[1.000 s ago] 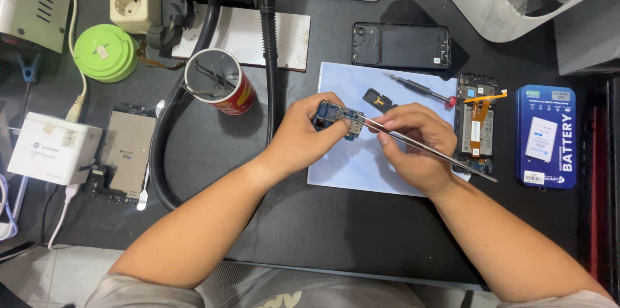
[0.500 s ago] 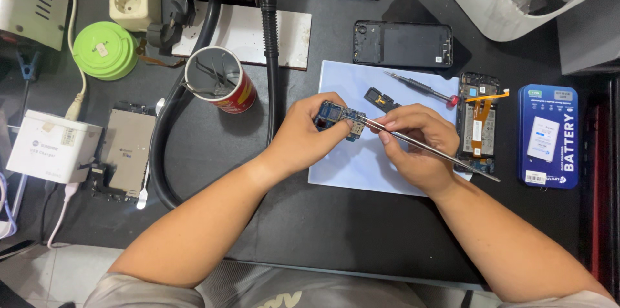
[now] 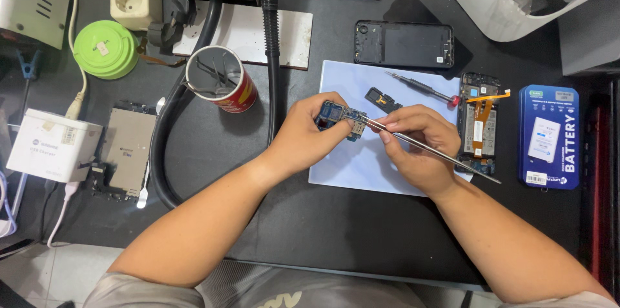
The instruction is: The person holds a small blue circuit board and uses tweezers to manipulate components on its surface. They repeatedly probe and adjust small parts while rotating the board to access different areas. The task involves precise handling of electronic components without visible soldering or assembly completion.
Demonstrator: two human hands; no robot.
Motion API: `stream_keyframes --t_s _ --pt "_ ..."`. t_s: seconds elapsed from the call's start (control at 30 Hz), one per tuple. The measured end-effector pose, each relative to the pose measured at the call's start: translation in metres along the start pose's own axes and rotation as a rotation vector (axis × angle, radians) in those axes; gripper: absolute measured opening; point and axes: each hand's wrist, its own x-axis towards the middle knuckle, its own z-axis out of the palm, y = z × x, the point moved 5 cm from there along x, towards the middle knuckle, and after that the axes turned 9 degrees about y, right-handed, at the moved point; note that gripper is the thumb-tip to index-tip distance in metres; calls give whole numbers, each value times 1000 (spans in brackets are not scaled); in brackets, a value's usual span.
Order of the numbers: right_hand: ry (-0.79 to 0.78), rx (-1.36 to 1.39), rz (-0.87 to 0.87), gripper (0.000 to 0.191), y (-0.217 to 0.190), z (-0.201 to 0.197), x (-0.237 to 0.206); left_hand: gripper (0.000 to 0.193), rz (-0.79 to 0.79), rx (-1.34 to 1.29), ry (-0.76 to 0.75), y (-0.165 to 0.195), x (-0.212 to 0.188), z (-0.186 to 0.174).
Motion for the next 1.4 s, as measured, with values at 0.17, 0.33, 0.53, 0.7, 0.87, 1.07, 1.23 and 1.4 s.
stream_keyframes --t_s 0.17,0.33,0.53,0.7,0.87,1.07,1.23,1.4 --pt "-8 17 -4 17 -1 1 0 6 -19 11 2 -1 0 0" --pt "-14 9 -10 18 0 1 0 6 -11 4 5 -2 0 0" --pt "-12 14 11 18 1 0 -1 7 -31 -16 2 -6 1 0" --pt "-13 -23 2 16 0 1 -1 9 -40 -19 2 -8 1 0" --pt "5 -49 -2 15 -2 1 -2 9 -30 -27 1 -8 0 0" --pt "1 -92 -24 14 -5 1 -1 9 -29 -19 2 -6 0 1" --pt "16 -90 -26 14 -4 1 -2 9 -36 -11 11 -7 -1 1" --pt "-6 -34 -3 15 -2 2 -2 9 -40 -29 -1 -7 -1 1"
